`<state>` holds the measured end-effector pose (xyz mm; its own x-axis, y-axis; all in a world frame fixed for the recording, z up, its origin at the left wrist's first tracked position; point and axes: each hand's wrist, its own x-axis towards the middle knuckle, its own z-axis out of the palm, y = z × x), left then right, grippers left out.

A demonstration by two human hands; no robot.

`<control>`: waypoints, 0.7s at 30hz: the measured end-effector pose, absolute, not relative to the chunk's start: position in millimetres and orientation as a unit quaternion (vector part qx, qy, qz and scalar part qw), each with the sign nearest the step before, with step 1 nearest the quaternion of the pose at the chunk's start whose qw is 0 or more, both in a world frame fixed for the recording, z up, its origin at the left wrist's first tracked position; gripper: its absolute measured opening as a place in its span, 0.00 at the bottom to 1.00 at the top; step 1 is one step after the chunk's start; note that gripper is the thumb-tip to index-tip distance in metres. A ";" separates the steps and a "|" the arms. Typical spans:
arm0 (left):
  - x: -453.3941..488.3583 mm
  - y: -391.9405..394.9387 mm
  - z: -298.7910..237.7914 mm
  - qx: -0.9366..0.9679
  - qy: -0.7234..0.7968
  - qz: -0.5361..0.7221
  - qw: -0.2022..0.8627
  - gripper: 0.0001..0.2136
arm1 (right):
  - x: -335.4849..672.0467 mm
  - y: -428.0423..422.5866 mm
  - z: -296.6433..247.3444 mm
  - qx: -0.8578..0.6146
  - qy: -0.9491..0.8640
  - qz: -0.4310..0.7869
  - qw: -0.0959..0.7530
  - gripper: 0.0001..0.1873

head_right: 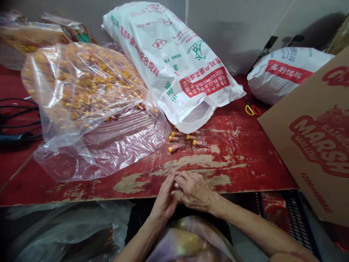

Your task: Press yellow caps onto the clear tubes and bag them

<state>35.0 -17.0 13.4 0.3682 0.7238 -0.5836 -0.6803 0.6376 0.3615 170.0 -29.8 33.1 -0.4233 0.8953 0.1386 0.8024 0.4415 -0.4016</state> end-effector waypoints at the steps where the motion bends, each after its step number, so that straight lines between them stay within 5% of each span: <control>1: 33.2 -16.3 13.4 0.016 0.372 0.431 0.822 0.13 | 171.4 -25.1 34.2 -0.508 -0.832 0.125 0.184 0.14; 4: 25.6 -14.8 13.6 -0.001 0.377 0.396 0.837 0.12 | 193.6 8.5 30.7 -0.623 -0.766 0.024 0.157 0.13; 7: 19.1 -15.5 14.0 0.009 0.372 0.379 0.847 0.12 | 224.1 43.2 21.9 -0.713 -0.699 -0.036 0.030 0.14; 10: 17.1 -18.0 14.4 0.016 0.370 0.371 0.852 0.14 | 238.1 52.4 21.1 -0.719 -0.693 -0.018 -0.056 0.15; 16: 25.4 -22.5 16.7 0.060 0.366 0.351 0.860 0.16 | 229.8 28.2 48.1 -0.644 -0.752 0.102 -0.100 0.18; 21: 33.5 -23.0 11.1 0.083 0.380 0.323 0.863 0.18 | 223.0 28.1 49.7 -0.601 -0.761 0.176 -0.170 0.12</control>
